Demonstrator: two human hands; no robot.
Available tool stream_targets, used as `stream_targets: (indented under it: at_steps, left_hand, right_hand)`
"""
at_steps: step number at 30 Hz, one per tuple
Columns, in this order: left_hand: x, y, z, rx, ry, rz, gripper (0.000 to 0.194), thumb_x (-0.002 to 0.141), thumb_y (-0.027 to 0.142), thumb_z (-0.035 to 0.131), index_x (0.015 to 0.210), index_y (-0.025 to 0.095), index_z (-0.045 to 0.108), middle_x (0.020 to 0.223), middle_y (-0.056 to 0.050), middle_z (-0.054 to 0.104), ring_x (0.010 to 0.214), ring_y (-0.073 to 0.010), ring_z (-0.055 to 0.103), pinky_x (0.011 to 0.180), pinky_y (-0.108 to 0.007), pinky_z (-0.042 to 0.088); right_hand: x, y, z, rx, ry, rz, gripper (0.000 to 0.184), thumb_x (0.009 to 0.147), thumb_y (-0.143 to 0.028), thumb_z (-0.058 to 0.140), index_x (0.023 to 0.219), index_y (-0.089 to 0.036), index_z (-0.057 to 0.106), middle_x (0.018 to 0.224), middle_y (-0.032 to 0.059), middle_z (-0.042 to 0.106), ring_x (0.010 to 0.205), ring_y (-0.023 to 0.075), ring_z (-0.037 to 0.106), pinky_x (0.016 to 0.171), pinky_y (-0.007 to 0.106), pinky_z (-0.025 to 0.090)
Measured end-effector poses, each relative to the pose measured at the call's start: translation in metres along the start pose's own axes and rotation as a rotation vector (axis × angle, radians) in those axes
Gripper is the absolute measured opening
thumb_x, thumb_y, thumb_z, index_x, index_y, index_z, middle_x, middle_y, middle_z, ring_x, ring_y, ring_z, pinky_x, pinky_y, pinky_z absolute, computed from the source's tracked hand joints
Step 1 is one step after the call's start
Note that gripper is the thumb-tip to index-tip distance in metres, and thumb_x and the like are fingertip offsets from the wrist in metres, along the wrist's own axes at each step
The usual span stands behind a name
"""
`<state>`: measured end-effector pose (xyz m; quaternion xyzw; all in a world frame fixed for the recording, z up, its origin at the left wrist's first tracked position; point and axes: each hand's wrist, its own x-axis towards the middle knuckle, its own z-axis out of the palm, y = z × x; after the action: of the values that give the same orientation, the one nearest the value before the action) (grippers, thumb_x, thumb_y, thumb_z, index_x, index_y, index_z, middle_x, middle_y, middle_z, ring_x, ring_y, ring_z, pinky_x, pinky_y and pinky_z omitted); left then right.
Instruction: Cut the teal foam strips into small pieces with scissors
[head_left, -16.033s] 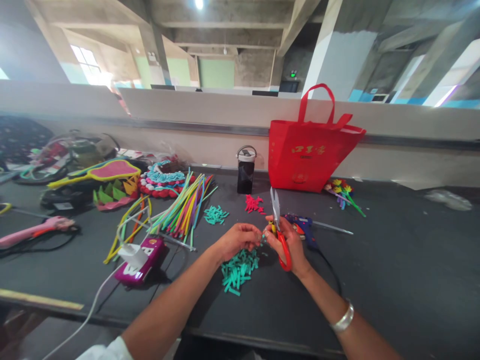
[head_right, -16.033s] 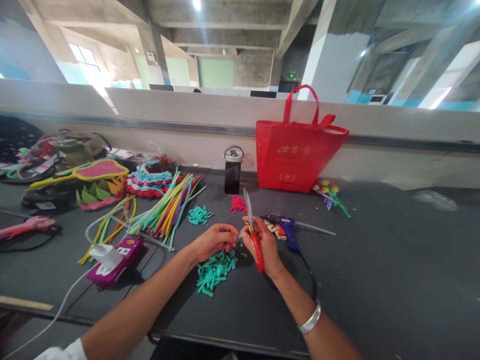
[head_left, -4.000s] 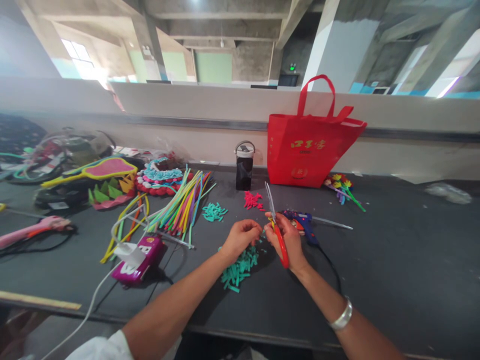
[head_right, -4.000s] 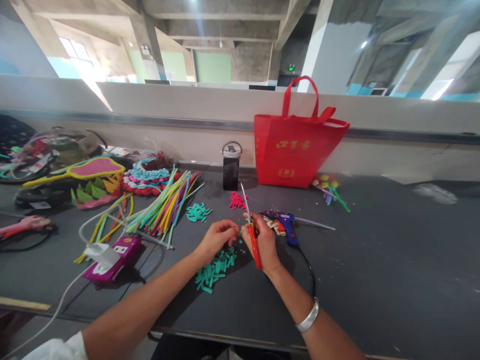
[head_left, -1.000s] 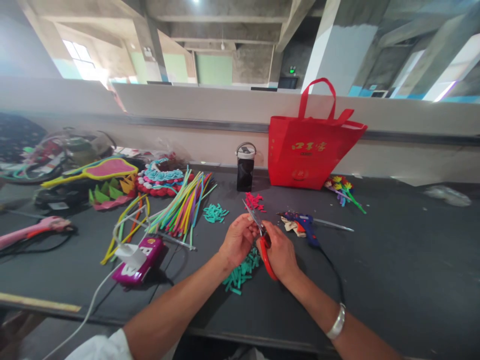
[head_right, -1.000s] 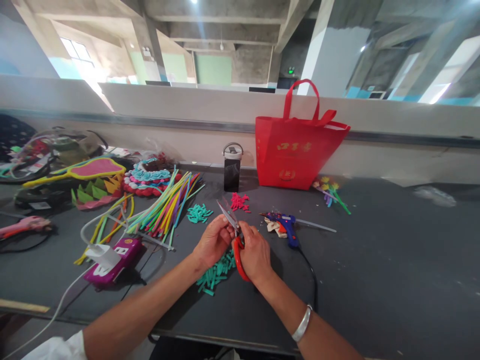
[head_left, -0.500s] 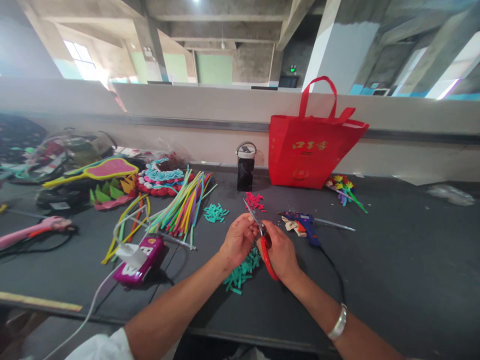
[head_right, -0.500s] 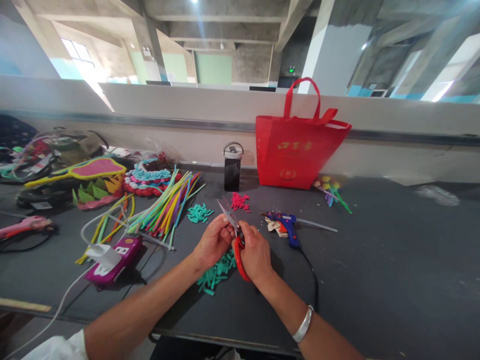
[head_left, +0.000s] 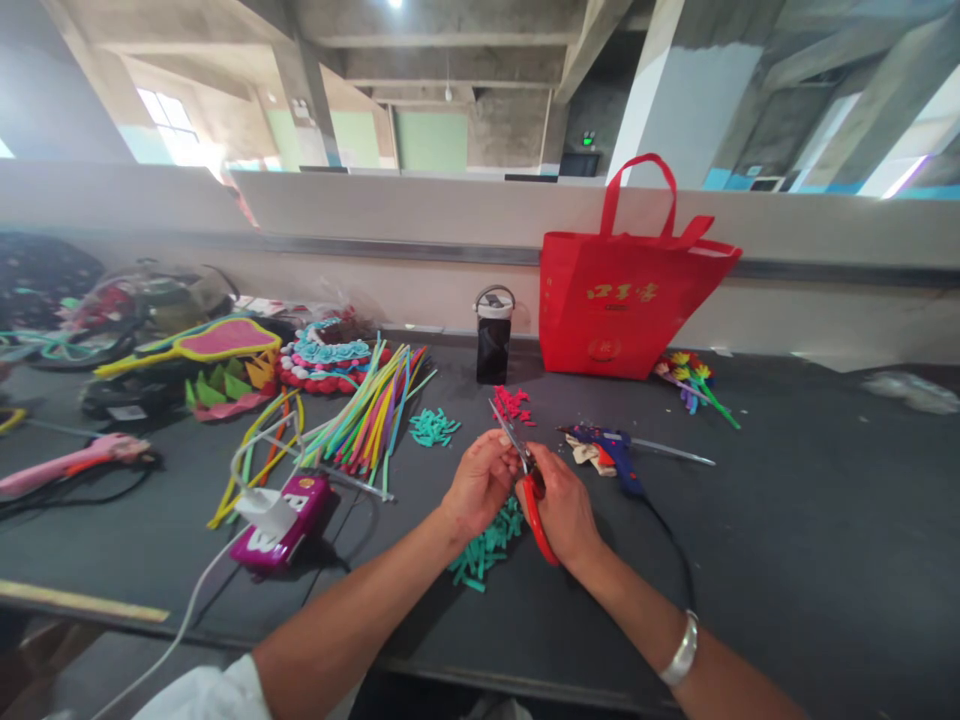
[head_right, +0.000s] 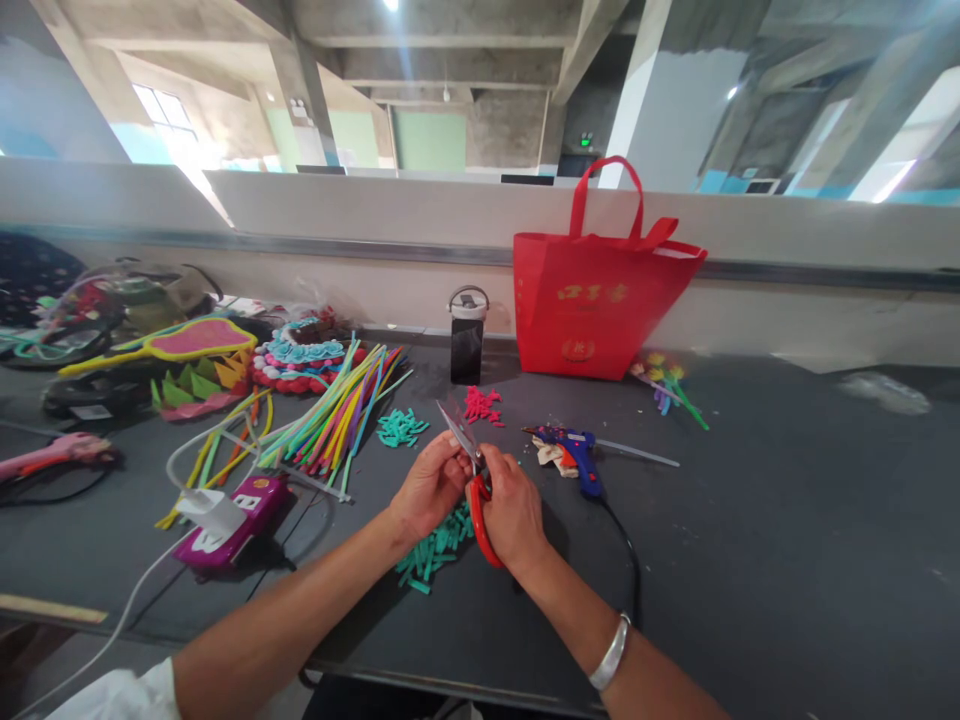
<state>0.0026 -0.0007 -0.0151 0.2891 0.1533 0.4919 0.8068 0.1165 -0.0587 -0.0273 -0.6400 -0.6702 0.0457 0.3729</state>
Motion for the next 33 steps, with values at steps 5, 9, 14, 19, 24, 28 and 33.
stream_targets:
  at_steps: [5,9,14,19,24,28,33]
  left_hand:
    - [-0.0009,0.0004,0.0011,0.000,0.006,-0.011,0.010,0.074,0.019,0.068,0.077,0.014,0.060,0.068,0.001,0.058,0.061,-0.0086,0.052,0.064,-0.022,0.041]
    - [-0.0023,0.0013,0.0029,0.002,0.009,-0.014,0.011,0.073,0.020,0.069,0.075,0.014,0.059,0.066,0.001,0.058,0.060,-0.0086,0.051,0.062,-0.022,0.041]
    - [-0.0027,0.0019,0.0048,0.013,0.024,-0.020,0.015,0.070,0.022,0.072,0.074,0.014,0.059,0.066,0.001,0.058,0.060,-0.0087,0.051,0.062,-0.022,0.041]
    - [-0.0029,0.0015,0.0041,0.010,0.017,-0.030,0.014,0.071,0.021,0.070,0.074,0.014,0.059,0.064,0.002,0.056,0.058,-0.0082,0.050,0.061,-0.022,0.040]
    - [-0.0034,0.0013,0.0041,0.004,0.027,-0.033,0.014,0.071,0.021,0.070,0.074,0.014,0.058,0.065,0.002,0.057,0.060,-0.0086,0.051,0.062,-0.022,0.041]
    - [-0.0034,0.0011,0.0049,0.001,0.038,-0.043,0.015,0.069,0.021,0.072,0.073,0.015,0.058,0.064,0.002,0.057,0.059,-0.0084,0.051,0.061,-0.022,0.040]
    - [-0.0032,0.0011,0.0042,0.017,0.022,-0.035,0.016,0.070,0.023,0.071,0.074,0.015,0.058,0.065,0.001,0.057,0.059,-0.0092,0.051,0.062,-0.023,0.041]
  right_hand:
    - [0.0004,-0.0035,-0.0019,-0.005,-0.003,0.016,0.037,0.081,-0.018,0.048,0.117,-0.020,0.052,0.099,0.0070,0.064,0.089,0.0206,0.063,0.077,0.029,0.048]
    - [0.0010,-0.0027,-0.0016,0.023,-0.006,0.008,0.036,0.081,-0.017,0.047,0.116,-0.020,0.053,0.098,0.0064,0.064,0.089,0.0202,0.062,0.078,0.029,0.048]
    - [0.0004,-0.0024,-0.0017,0.035,-0.011,0.016,0.034,0.082,-0.018,0.047,0.115,-0.020,0.053,0.097,0.0062,0.064,0.088,0.0200,0.063,0.078,0.029,0.048]
    - [0.0003,-0.0052,-0.0031,-0.011,-0.008,0.030,0.034,0.082,-0.020,0.048,0.116,-0.020,0.052,0.098,0.0066,0.063,0.089,0.0210,0.062,0.076,0.030,0.048]
    - [0.0009,-0.0021,-0.0014,0.028,-0.007,0.007,0.035,0.082,-0.018,0.046,0.117,-0.020,0.052,0.099,0.0068,0.063,0.089,0.0197,0.062,0.078,0.029,0.048]
    - [0.0004,-0.0006,-0.0006,0.035,-0.001,0.008,0.035,0.082,-0.018,0.046,0.116,-0.020,0.053,0.098,0.0068,0.064,0.088,0.0196,0.062,0.077,0.029,0.048]
    - [0.0000,-0.0032,-0.0015,0.029,0.003,0.019,0.033,0.083,-0.019,0.047,0.116,-0.020,0.052,0.097,0.0060,0.063,0.089,0.0203,0.062,0.078,0.030,0.048]
